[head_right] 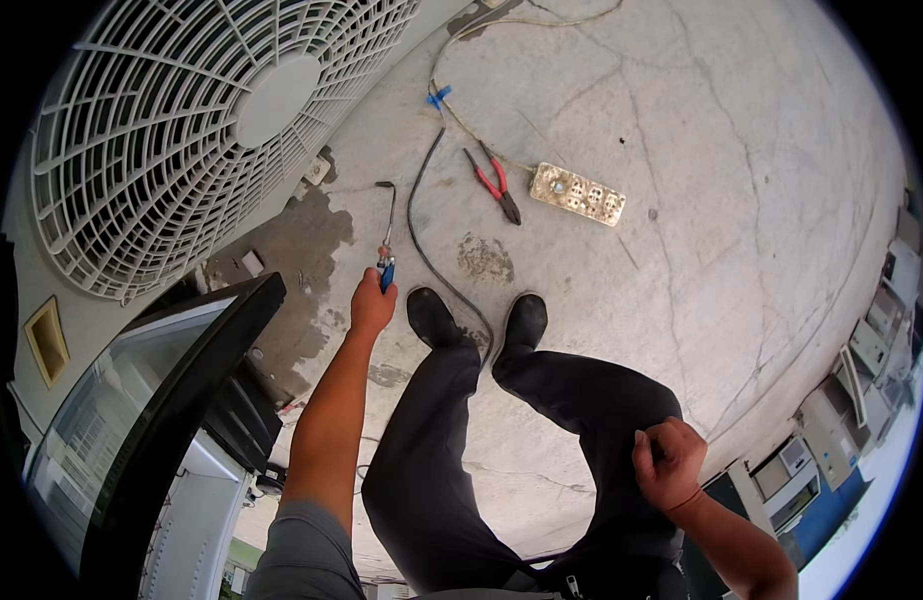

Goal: The person uses a blowtorch to heat and solder copper tubes inside a commercial refrigerator. They ignite the torch, apply flame to the copper coils, and feed solder into the joints. Afterward, they move to a gas cylinder and connect a hose to it.

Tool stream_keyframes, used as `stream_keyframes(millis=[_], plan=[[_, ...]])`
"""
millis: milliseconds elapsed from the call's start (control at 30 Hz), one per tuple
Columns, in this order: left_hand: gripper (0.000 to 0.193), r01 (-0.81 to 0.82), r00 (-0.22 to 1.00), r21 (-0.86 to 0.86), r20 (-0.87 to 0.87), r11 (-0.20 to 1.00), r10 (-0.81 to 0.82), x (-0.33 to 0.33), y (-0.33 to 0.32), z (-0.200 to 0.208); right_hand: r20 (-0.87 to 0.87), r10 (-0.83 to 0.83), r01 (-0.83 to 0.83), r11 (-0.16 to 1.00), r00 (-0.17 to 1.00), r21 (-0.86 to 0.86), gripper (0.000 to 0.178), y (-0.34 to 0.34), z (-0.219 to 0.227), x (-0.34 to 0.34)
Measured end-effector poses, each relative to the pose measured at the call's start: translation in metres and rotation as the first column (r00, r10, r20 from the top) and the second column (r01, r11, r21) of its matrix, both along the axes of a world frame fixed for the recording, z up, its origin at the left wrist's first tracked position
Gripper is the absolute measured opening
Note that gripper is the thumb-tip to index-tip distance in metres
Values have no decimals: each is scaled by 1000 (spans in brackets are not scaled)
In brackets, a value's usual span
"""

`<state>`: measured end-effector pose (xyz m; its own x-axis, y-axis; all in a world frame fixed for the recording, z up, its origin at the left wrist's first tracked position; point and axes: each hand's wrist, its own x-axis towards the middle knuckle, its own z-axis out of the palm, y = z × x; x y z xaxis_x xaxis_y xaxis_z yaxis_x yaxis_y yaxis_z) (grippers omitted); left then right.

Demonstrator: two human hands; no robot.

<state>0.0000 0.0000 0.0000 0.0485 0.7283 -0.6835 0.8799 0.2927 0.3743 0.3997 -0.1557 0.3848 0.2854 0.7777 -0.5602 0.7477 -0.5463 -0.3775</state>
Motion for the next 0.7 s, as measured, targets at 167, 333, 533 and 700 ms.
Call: stream_keyframes(millis=[167,333,533,700], plan=[[28,-34,973,-195,219,980,77,-33,-83,181,-44,120,-117,992,992,52,21,-3,31,-23],[28,-299,949,-199,44,933,313,-87,-209,327,-13,206,-206,979,979,-10,26,-13,46,-50],[24,-260,951,-319,-248,912,184,-148,-366,409,-47,349,-351,934,936,-60,23,-44,51,-53],[24,-295,938,-220,-250,930,239,-161,-385,376,-34,380,-380,925,924,-1,21,-84,58,-55]])
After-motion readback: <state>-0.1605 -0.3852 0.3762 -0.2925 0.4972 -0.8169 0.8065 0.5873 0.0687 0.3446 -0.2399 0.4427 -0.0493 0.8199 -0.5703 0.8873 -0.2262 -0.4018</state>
